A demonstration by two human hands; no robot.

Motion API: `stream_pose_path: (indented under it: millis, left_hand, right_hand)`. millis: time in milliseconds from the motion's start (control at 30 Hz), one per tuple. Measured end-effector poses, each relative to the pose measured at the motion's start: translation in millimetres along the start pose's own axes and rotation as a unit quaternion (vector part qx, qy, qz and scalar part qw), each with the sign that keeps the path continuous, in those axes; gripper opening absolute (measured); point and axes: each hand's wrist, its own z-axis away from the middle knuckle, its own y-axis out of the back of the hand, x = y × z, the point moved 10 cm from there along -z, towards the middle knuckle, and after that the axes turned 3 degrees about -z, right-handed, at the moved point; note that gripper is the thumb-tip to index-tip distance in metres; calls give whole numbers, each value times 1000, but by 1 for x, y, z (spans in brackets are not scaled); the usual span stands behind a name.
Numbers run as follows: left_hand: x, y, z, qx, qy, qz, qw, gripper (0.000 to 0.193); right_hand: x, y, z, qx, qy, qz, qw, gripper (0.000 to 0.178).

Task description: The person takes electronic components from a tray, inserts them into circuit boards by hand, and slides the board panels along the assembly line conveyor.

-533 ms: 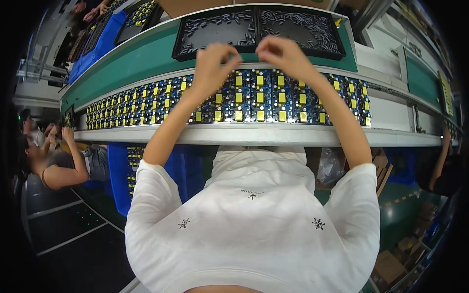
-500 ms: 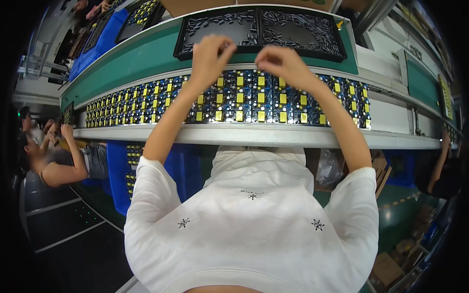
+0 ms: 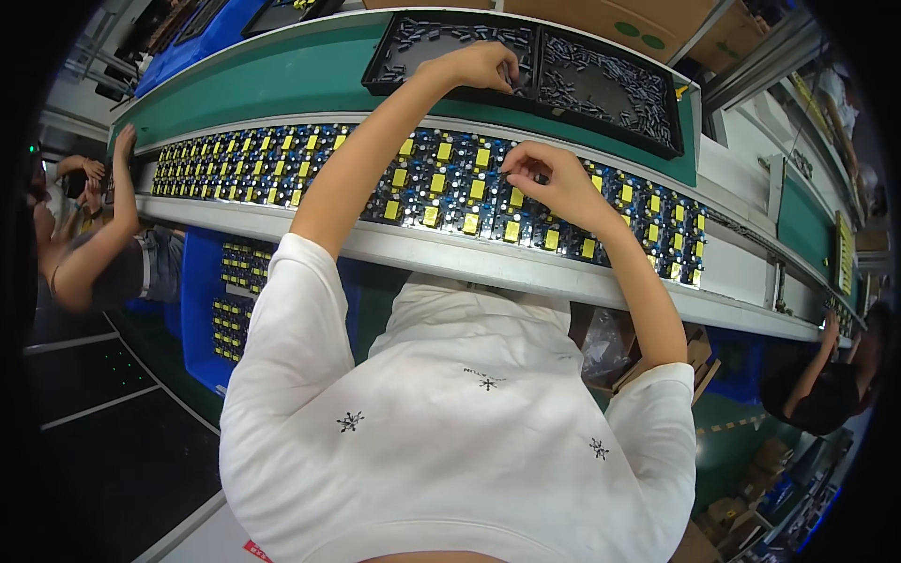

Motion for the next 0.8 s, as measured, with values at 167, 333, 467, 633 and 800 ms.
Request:
stream_pose_path:
  millis: [167, 333, 467, 633, 800]
  left_hand:
    - [0, 7, 11, 82, -44, 63, 994, 22]
    - [-9, 10, 26, 140, 0, 92, 986, 18]
    - [-11, 17, 34, 167, 40, 95, 981, 19]
    - [-2, 45, 62, 294, 21, 168, 941, 18]
    - [13, 52, 98, 257, 53, 213, 941, 14]
  right_hand:
    - [-9, -3, -4, 23, 48, 80, 995, 10]
    - [-20, -18, -8, 27, 29, 207, 978, 15]
    - [-17, -24, -13, 24, 23, 255, 966, 15]
    - [-20, -26, -18, 13, 18, 297, 955, 15]
    - [-18, -26, -20, 11, 15, 298, 954, 15]
